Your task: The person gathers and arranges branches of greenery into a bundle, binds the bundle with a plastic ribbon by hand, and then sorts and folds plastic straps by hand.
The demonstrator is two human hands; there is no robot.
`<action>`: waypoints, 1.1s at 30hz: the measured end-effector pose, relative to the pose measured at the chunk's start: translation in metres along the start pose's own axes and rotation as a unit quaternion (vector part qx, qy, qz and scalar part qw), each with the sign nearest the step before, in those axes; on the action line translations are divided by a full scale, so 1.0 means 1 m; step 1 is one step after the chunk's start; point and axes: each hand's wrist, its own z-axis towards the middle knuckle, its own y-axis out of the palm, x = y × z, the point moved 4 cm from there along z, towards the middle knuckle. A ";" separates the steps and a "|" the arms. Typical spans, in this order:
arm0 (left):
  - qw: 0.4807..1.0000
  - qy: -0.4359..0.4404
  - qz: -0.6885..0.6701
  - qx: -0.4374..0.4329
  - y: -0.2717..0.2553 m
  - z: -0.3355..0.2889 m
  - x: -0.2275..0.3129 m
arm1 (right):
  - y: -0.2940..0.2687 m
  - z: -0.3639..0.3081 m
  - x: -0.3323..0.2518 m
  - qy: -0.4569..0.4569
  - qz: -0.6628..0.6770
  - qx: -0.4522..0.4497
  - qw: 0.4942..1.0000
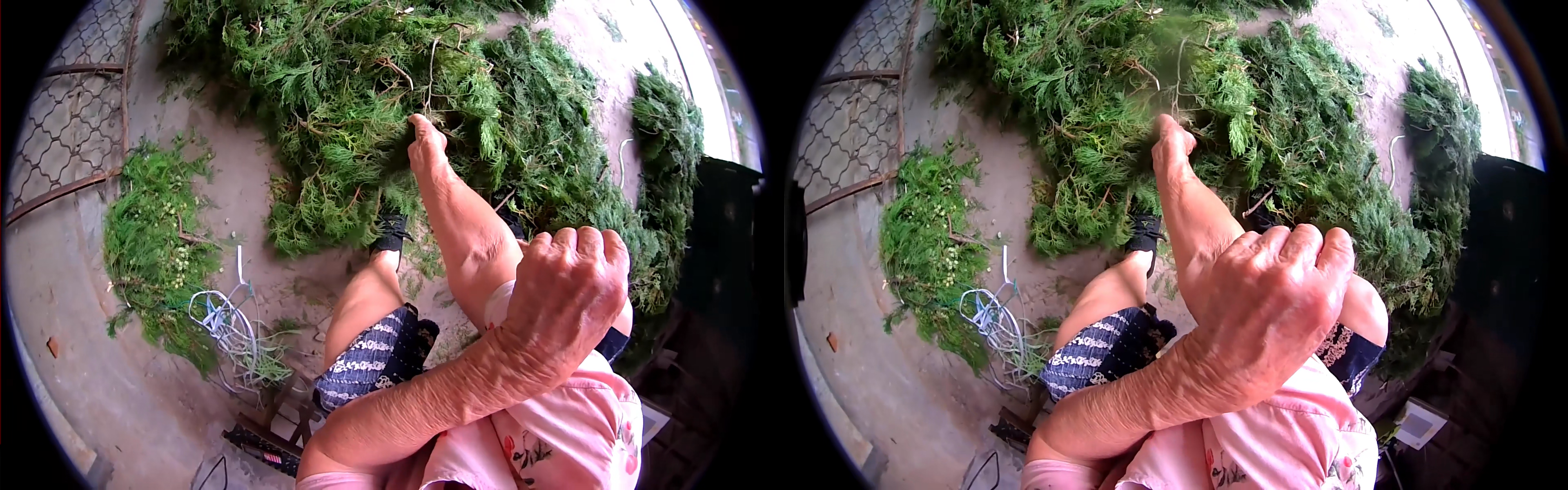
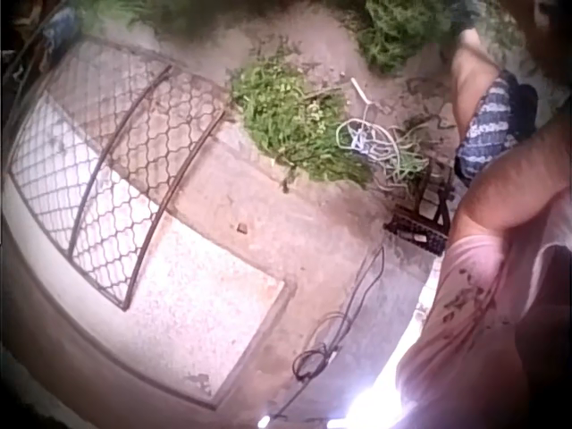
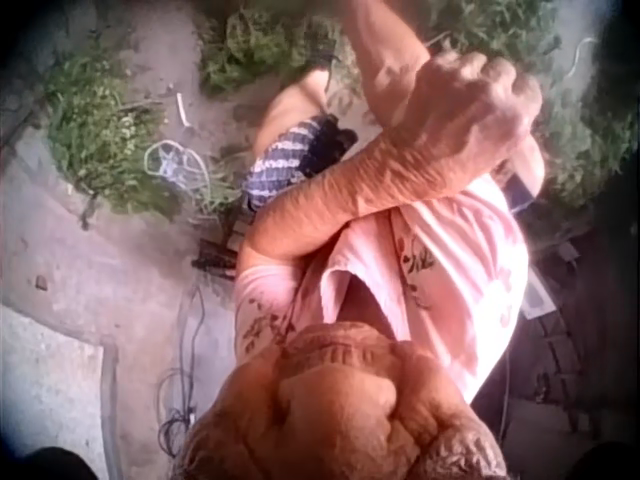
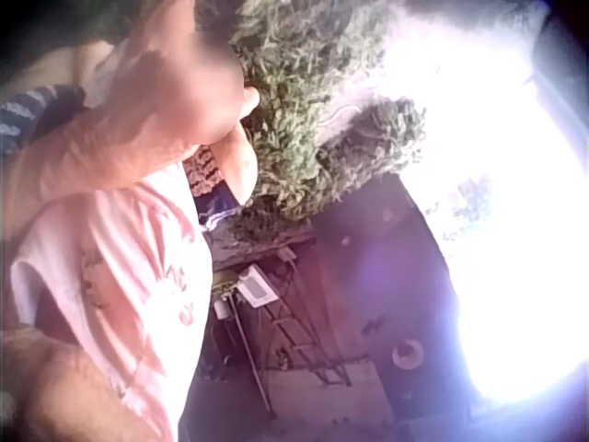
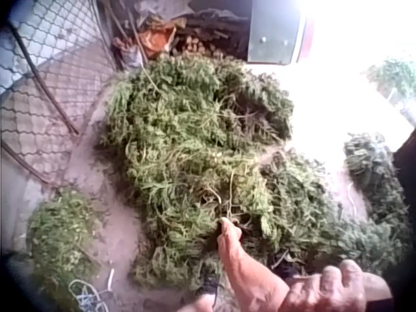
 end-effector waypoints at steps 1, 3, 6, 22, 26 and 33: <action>1.000 -0.002 0.001 -0.006 0.002 0.001 0.000 | 0.000 -0.003 0.000 -0.001 0.006 -0.005 1.000; 0.999 0.013 0.026 -0.014 0.004 0.003 0.003 | -0.002 -0.012 0.000 -0.003 0.017 -0.021 1.000; 0.999 0.034 0.033 -0.020 0.005 0.005 0.008 | -0.004 -0.035 -0.004 -0.016 0.034 -0.049 0.998; 0.998 0.062 -0.021 0.007 0.008 0.010 0.013 | -0.012 -0.173 -0.138 -0.232 0.083 -0.198 0.949; 0.985 0.051 -0.076 0.149 -0.021 0.016 -0.002 | -0.007 -0.201 -0.163 -0.231 0.062 -0.209 0.948; 0.909 -0.052 -0.236 0.339 -0.071 0.023 -0.026 | -0.032 -0.232 -0.226 -0.260 0.096 -0.197 0.940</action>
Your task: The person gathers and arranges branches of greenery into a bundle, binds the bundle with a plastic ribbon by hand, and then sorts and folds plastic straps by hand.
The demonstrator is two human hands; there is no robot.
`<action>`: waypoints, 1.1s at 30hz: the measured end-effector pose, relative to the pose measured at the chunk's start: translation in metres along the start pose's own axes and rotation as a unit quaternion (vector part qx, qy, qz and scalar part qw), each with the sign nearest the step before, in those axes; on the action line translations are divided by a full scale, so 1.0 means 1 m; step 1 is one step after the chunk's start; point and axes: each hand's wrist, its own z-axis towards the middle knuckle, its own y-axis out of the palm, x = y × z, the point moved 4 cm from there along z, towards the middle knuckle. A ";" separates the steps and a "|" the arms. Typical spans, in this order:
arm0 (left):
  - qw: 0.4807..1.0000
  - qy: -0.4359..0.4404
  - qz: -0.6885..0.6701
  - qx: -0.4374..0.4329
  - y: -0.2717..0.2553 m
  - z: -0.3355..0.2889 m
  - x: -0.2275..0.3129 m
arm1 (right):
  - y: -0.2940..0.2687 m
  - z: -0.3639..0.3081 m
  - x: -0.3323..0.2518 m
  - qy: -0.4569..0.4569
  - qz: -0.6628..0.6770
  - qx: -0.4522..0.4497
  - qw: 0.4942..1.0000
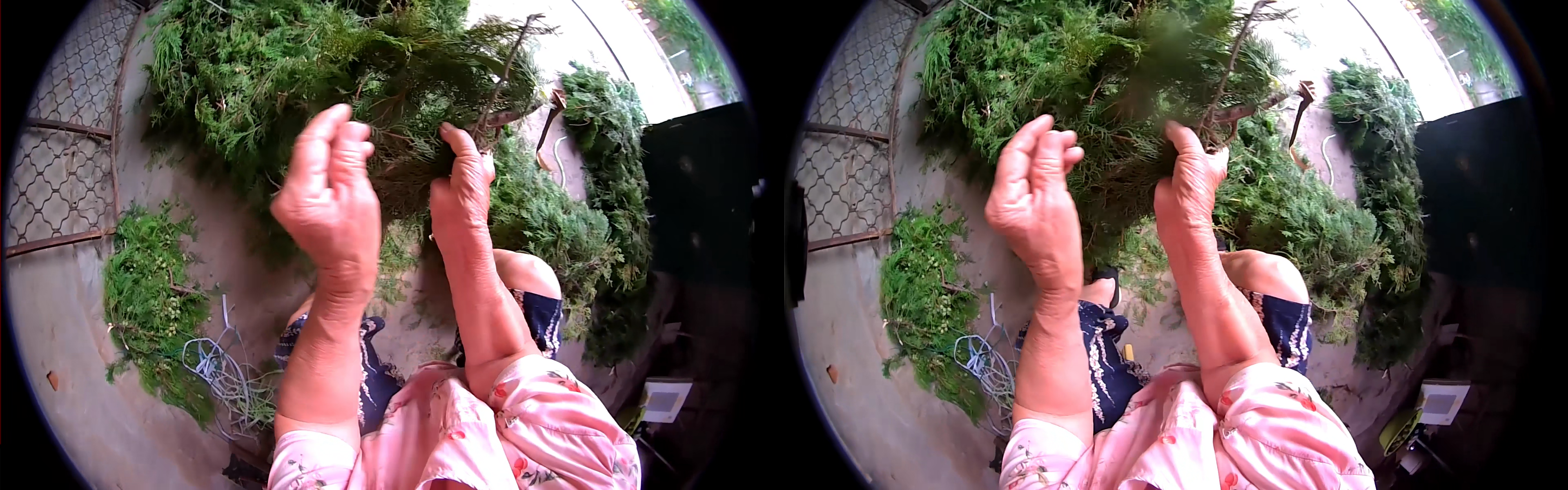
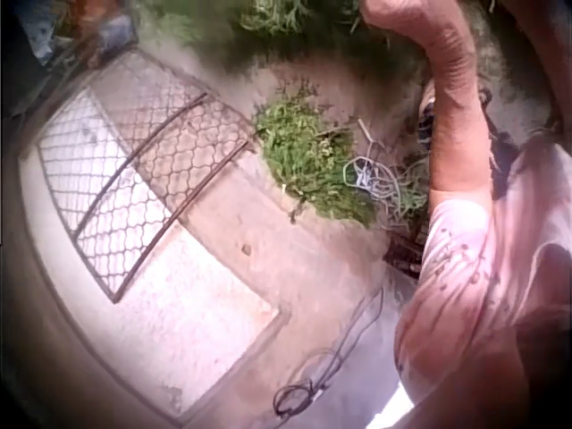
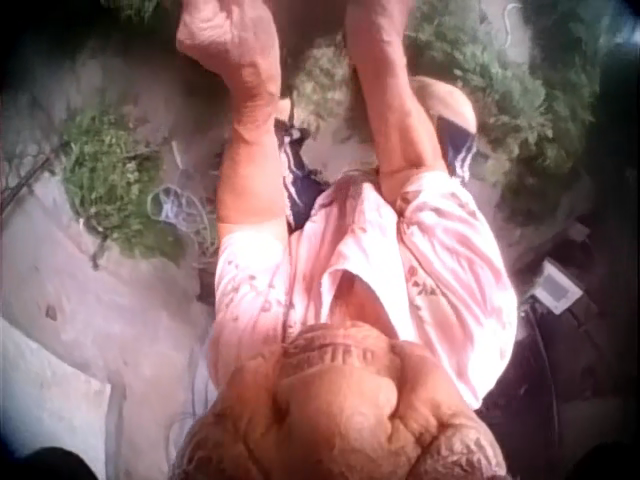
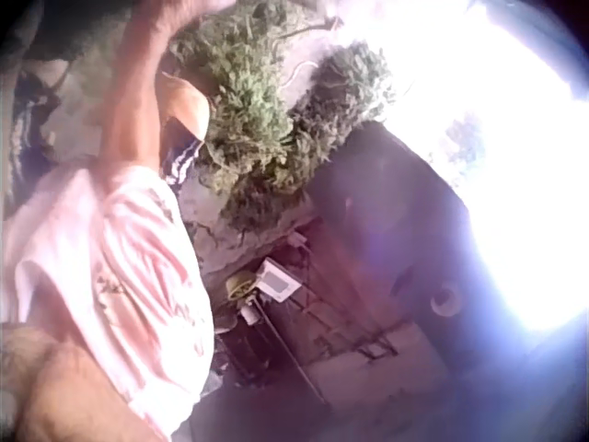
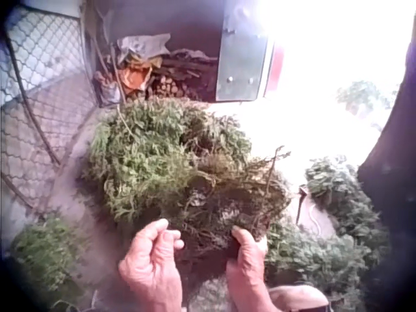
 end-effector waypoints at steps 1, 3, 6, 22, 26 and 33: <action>1.000 -0.017 -0.008 0.013 -0.006 0.002 0.000 | -0.005 -0.001 -0.009 -0.030 -0.038 0.005 0.999; 0.999 -0.012 -0.006 0.030 -0.017 0.004 0.001 | -0.010 -0.009 -0.036 -0.072 -0.072 -0.038 0.994; 0.999 -0.013 -0.013 0.033 -0.026 0.003 -0.007 | -0.023 -0.012 -0.072 -0.030 0.032 0.005 0.999; 0.982 -0.089 0.092 -0.136 -0.021 -0.025 -0.060 | -0.176 0.004 -0.324 -0.204 -0.046 -0.007 0.978; 0.976 -0.109 0.111 -0.154 -0.040 -0.042 -0.059 | -0.223 -0.018 -0.323 -0.115 0.101 0.084 0.985; 0.970 -0.078 0.156 -0.171 -0.046 -0.076 -0.029 | -0.380 -0.004 -0.275 -0.013 0.149 0.210 0.966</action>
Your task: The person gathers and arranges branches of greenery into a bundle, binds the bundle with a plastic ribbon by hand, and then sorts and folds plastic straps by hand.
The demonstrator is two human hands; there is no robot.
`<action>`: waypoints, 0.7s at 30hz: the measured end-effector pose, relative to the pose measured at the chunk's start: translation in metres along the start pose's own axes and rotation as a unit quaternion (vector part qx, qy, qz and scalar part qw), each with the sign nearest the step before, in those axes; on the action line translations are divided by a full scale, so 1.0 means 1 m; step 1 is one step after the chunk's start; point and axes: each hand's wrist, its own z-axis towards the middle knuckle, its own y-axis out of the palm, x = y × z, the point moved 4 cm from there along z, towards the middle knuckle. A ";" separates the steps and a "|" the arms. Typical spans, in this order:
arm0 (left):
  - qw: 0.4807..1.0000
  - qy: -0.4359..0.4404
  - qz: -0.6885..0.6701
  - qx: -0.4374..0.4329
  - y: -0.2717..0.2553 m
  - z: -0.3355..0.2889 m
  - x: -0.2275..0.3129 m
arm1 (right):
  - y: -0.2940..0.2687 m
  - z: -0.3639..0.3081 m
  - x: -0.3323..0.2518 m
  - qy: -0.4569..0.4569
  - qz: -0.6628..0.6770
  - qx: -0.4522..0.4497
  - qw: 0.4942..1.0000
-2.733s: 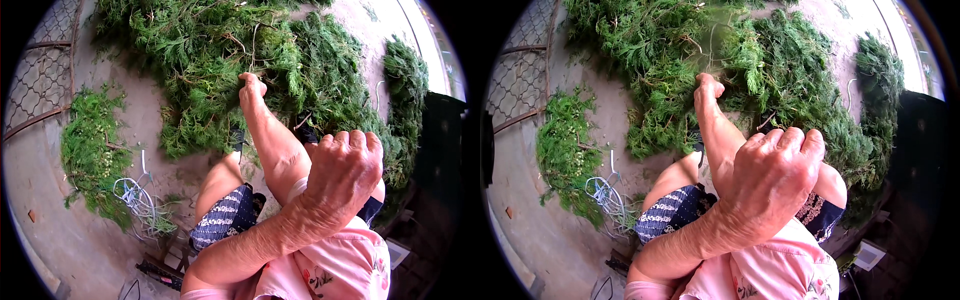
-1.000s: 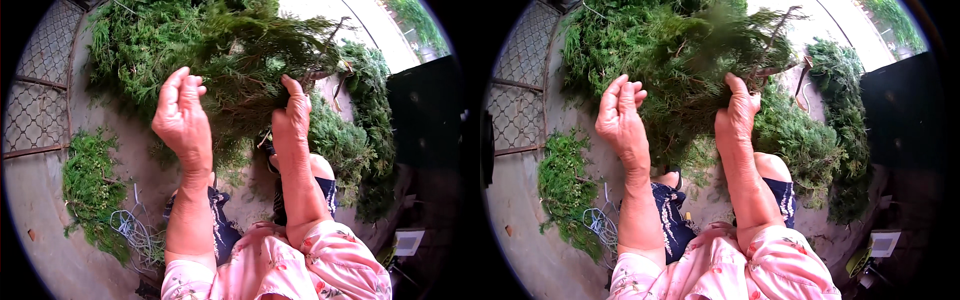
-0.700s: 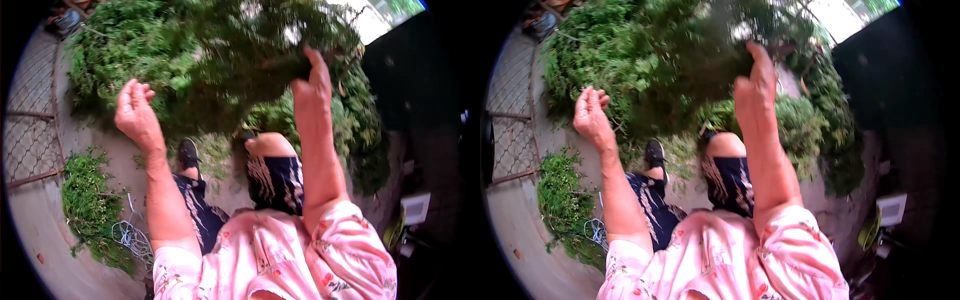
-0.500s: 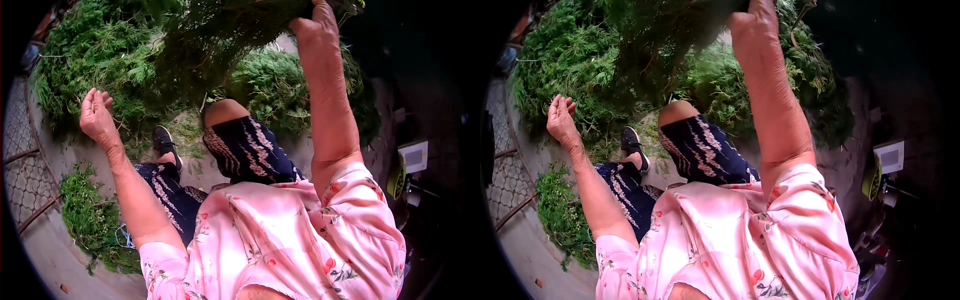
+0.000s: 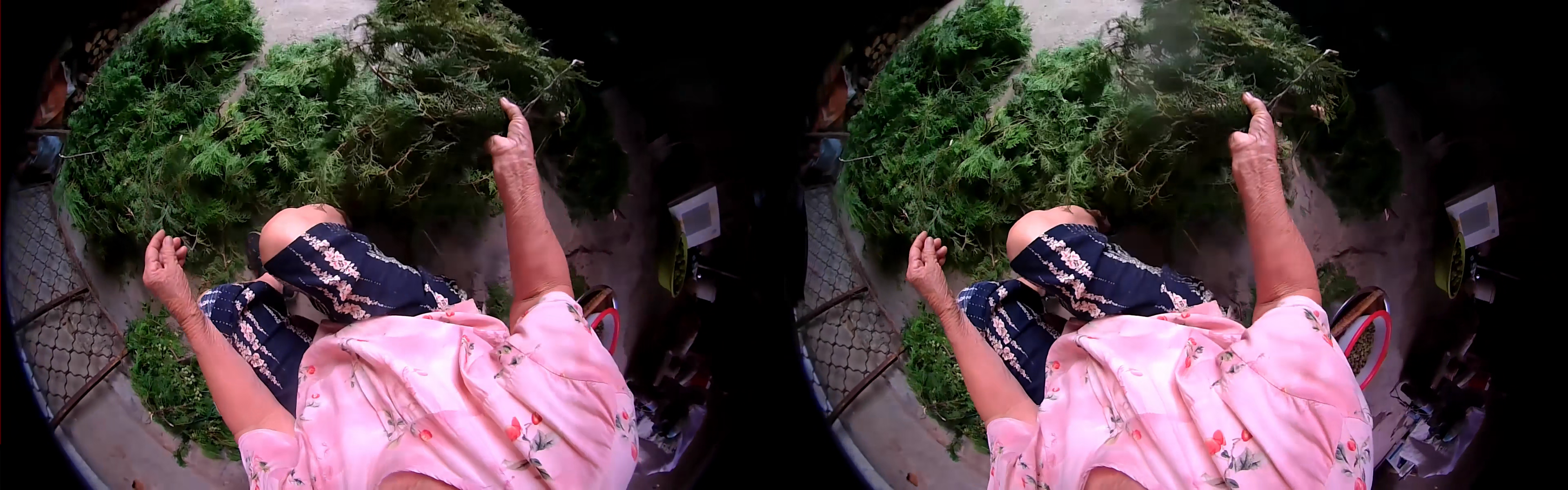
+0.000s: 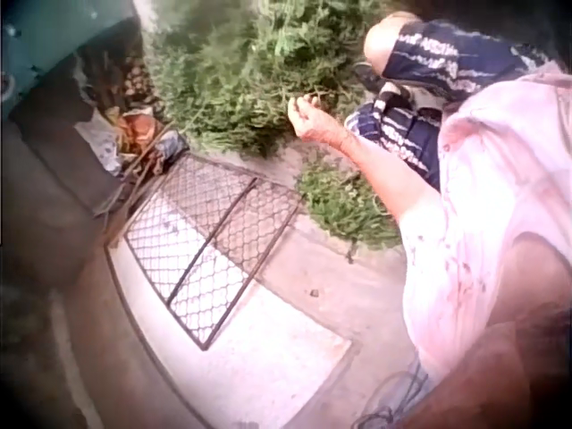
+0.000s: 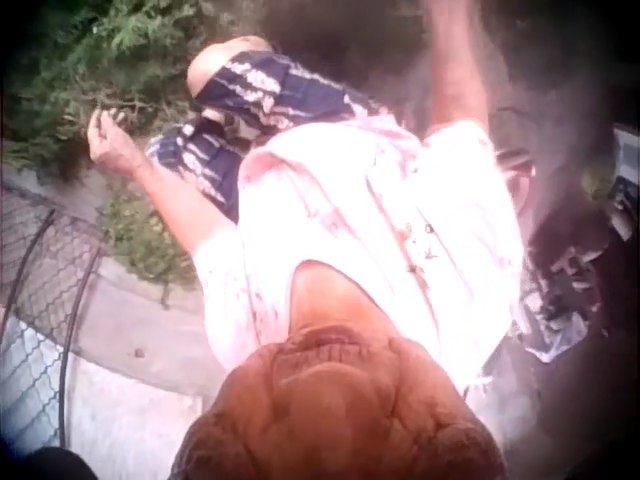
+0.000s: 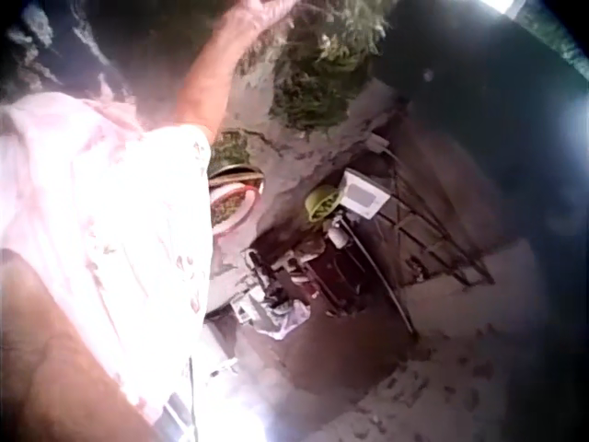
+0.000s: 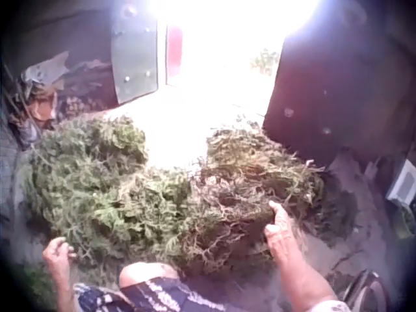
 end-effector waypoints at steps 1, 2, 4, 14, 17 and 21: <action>0.999 0.004 0.032 0.004 -0.002 -0.004 0.002 | -0.012 0.001 0.002 -0.069 -0.074 -0.018 0.995; 0.999 0.007 0.036 0.001 -0.003 -0.009 0.004 | -0.034 0.023 0.008 -0.004 -0.051 0.006 0.999; 0.999 0.011 0.033 0.018 -0.007 -0.015 0.007 | -0.073 0.057 0.022 0.045 -0.083 0.035 0.995; 0.995 0.016 0.085 0.053 -0.022 -0.044 0.009 | -0.125 0.085 0.026 0.036 -0.045 0.111 0.992; 0.997 -0.007 0.067 0.047 -0.022 -0.051 0.008 | -0.149 0.090 0.029 -0.041 -0.085 0.147 0.985; 0.991 0.009 0.131 0.034 -0.009 -0.054 0.017 | -0.186 0.135 0.046 -0.092 -0.084 0.266 0.956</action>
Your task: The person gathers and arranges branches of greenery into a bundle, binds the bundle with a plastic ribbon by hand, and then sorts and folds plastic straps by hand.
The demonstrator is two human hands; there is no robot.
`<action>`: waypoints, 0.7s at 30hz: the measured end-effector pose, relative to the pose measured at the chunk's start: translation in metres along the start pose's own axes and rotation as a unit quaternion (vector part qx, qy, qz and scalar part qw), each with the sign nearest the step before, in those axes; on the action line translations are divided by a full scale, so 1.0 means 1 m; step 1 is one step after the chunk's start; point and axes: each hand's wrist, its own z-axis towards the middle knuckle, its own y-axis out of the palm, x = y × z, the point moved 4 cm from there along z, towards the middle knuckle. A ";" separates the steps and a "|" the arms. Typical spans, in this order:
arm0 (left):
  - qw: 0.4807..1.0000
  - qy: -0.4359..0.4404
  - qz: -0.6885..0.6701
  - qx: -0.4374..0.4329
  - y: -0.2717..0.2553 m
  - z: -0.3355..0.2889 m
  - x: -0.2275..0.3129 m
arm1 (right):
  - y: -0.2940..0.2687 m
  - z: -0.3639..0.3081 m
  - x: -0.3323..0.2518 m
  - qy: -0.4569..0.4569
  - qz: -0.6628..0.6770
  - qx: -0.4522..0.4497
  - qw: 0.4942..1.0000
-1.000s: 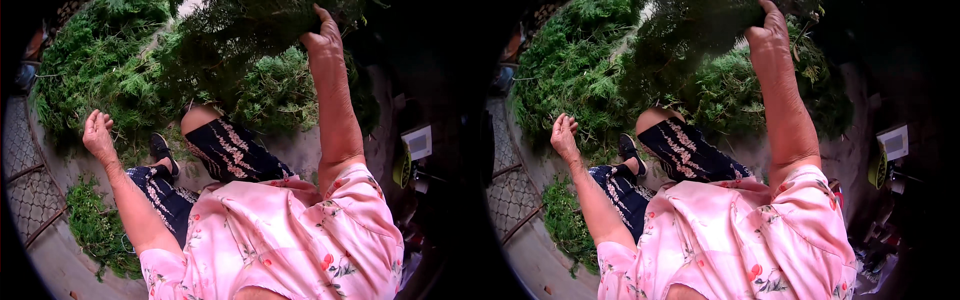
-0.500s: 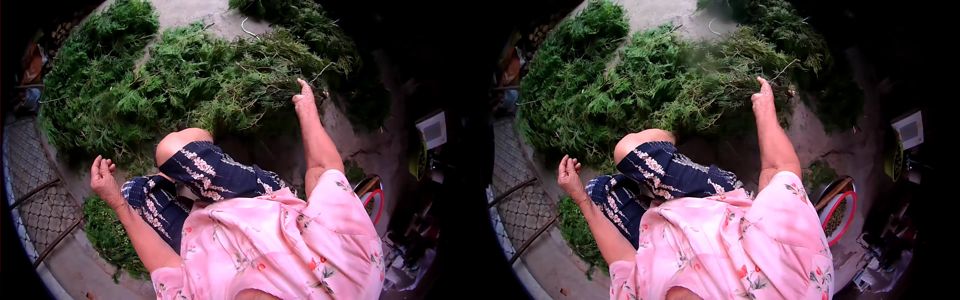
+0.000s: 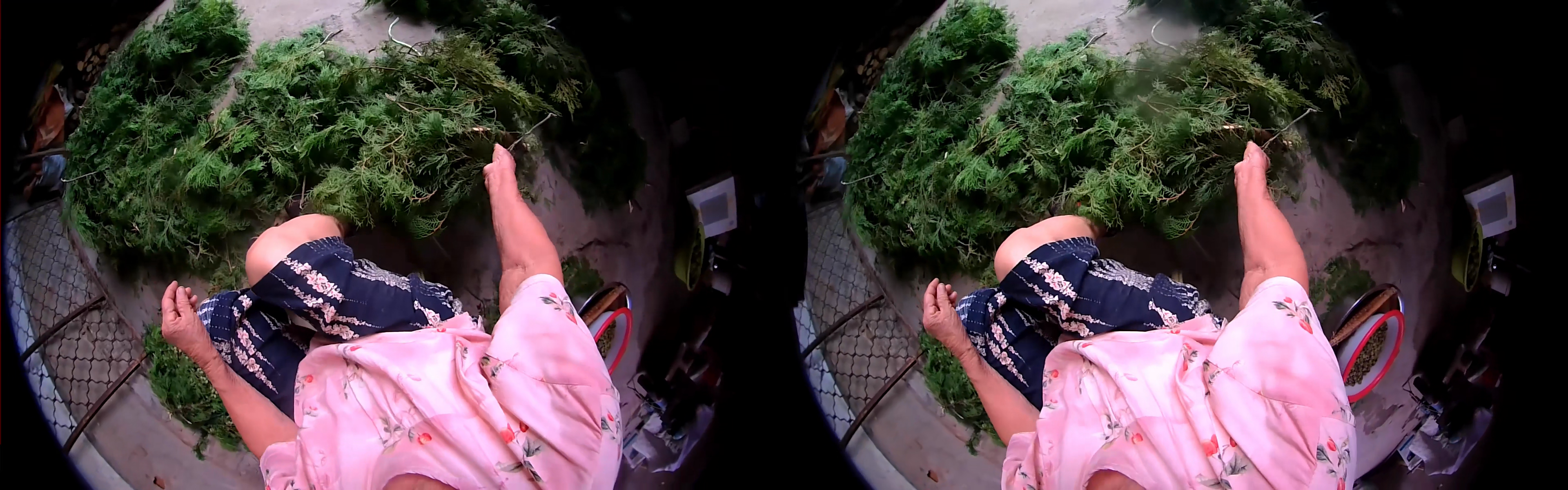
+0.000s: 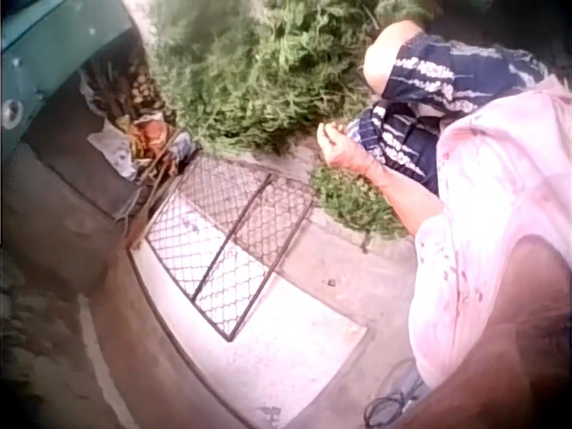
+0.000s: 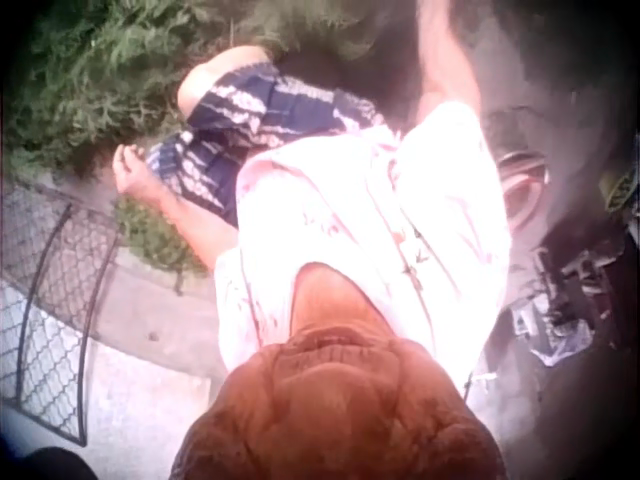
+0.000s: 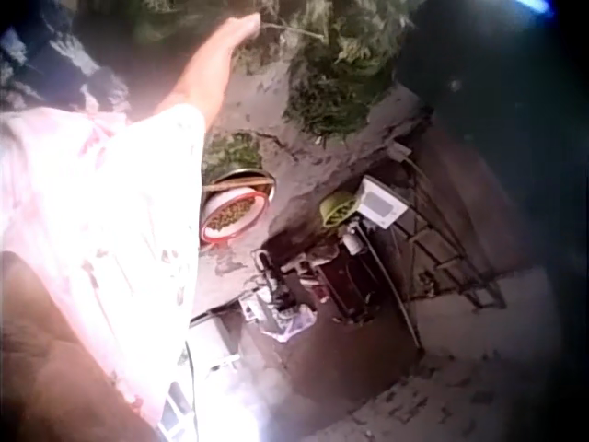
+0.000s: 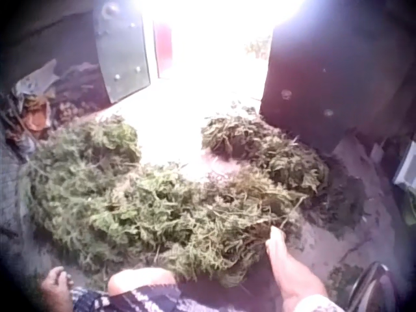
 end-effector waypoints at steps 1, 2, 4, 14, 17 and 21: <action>1.000 0.001 0.001 -0.001 0.001 0.000 -0.001 | -0.002 -0.003 0.001 -0.023 0.011 -0.001 1.000; 1.000 0.003 0.004 -0.009 0.003 0.001 -0.002 | -0.003 -0.006 0.002 -0.023 0.012 0.000 1.000; 1.000 0.007 0.009 -0.015 0.003 0.004 -0.001 | -0.005 -0.034 -0.009 -0.025 -0.062 0.103 0.992; 0.998 0.019 0.021 -0.048 0.019 0.011 0.008 | 0.021 -0.188 -0.146 -0.584 -0.358 -0.119 0.719; 0.998 0.017 0.018 -0.055 0.021 0.015 0.008 | 0.051 -0.238 -0.159 -0.618 -0.494 -0.157 0.591; 0.997 0.012 0.019 -0.067 0.029 0.017 0.011 | 0.079 -0.224 -0.124 -0.588 -0.663 -0.231 0.401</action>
